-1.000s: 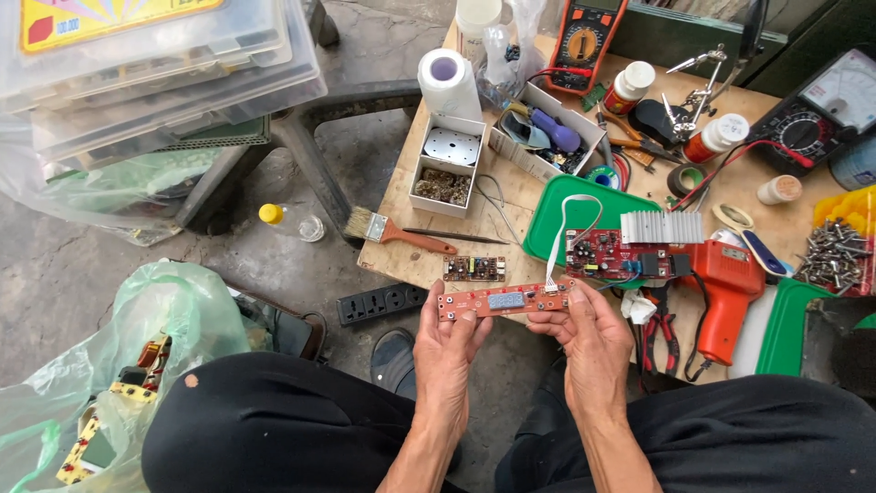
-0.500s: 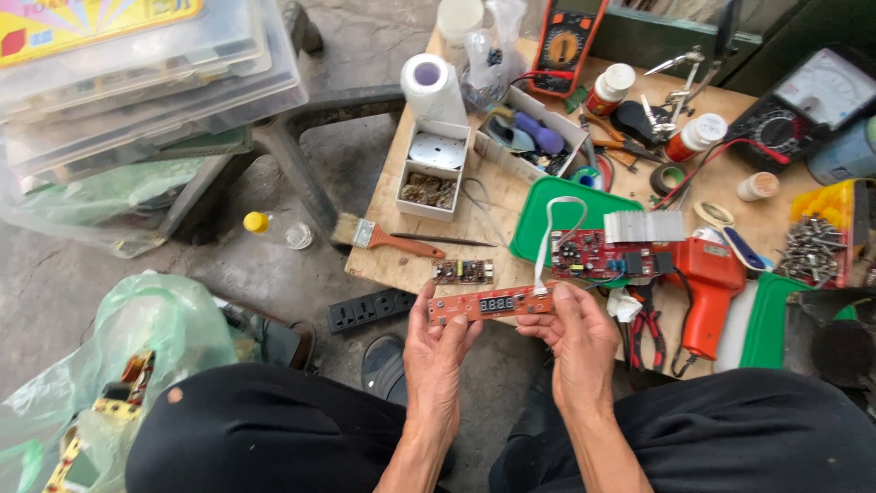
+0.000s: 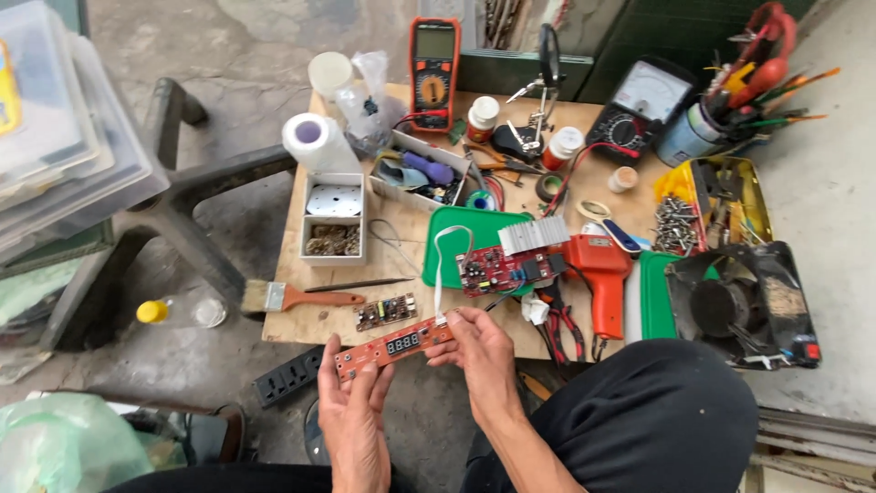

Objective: The person sits on the floor and works on a cluttered table, handling various electronic components. They pick up and inspect a small circuit board, use a knife to cut tape, and examine a larger green circuit board with a heatsink. The person also handles a red circuit board with a digital display and a power cable.

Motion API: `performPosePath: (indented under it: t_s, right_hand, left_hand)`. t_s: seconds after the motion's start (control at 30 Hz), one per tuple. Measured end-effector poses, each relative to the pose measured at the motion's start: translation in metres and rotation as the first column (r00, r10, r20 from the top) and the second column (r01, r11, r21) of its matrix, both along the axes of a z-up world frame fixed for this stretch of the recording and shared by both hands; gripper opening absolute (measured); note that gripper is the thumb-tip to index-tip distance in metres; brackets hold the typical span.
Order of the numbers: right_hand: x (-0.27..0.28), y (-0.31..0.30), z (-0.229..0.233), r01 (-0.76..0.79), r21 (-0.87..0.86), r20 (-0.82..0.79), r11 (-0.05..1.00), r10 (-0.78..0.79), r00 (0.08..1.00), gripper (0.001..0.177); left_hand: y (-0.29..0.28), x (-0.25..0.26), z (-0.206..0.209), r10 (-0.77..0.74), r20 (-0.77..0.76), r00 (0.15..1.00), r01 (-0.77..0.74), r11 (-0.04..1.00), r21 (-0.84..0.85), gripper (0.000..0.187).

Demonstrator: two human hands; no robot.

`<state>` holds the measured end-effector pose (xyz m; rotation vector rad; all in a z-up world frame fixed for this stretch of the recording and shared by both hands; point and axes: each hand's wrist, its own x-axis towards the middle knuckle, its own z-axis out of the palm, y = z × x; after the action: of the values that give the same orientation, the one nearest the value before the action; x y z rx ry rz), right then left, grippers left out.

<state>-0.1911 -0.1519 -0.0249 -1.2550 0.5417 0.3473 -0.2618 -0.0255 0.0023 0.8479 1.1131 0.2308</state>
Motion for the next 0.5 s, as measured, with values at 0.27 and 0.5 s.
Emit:
performPosePath:
  t_s: [0.27,0.5]
  right_hand:
    - [0.0,-0.006,-0.003,-0.068,0.004,0.009,0.998,0.068,0.998,0.044]
    - [0.0,-0.005,-0.005,-0.039,0.013,0.007,0.999,0.039,0.999,0.047]
  left_hand:
    - [-0.001,-0.001,-0.014,0.035,0.046,0.998,-0.036,0.999,0.008,0.08]
    - [-0.003,0.003,-0.006,0.016,-0.028,0.999,-0.016,1.0,0.012,0.079]
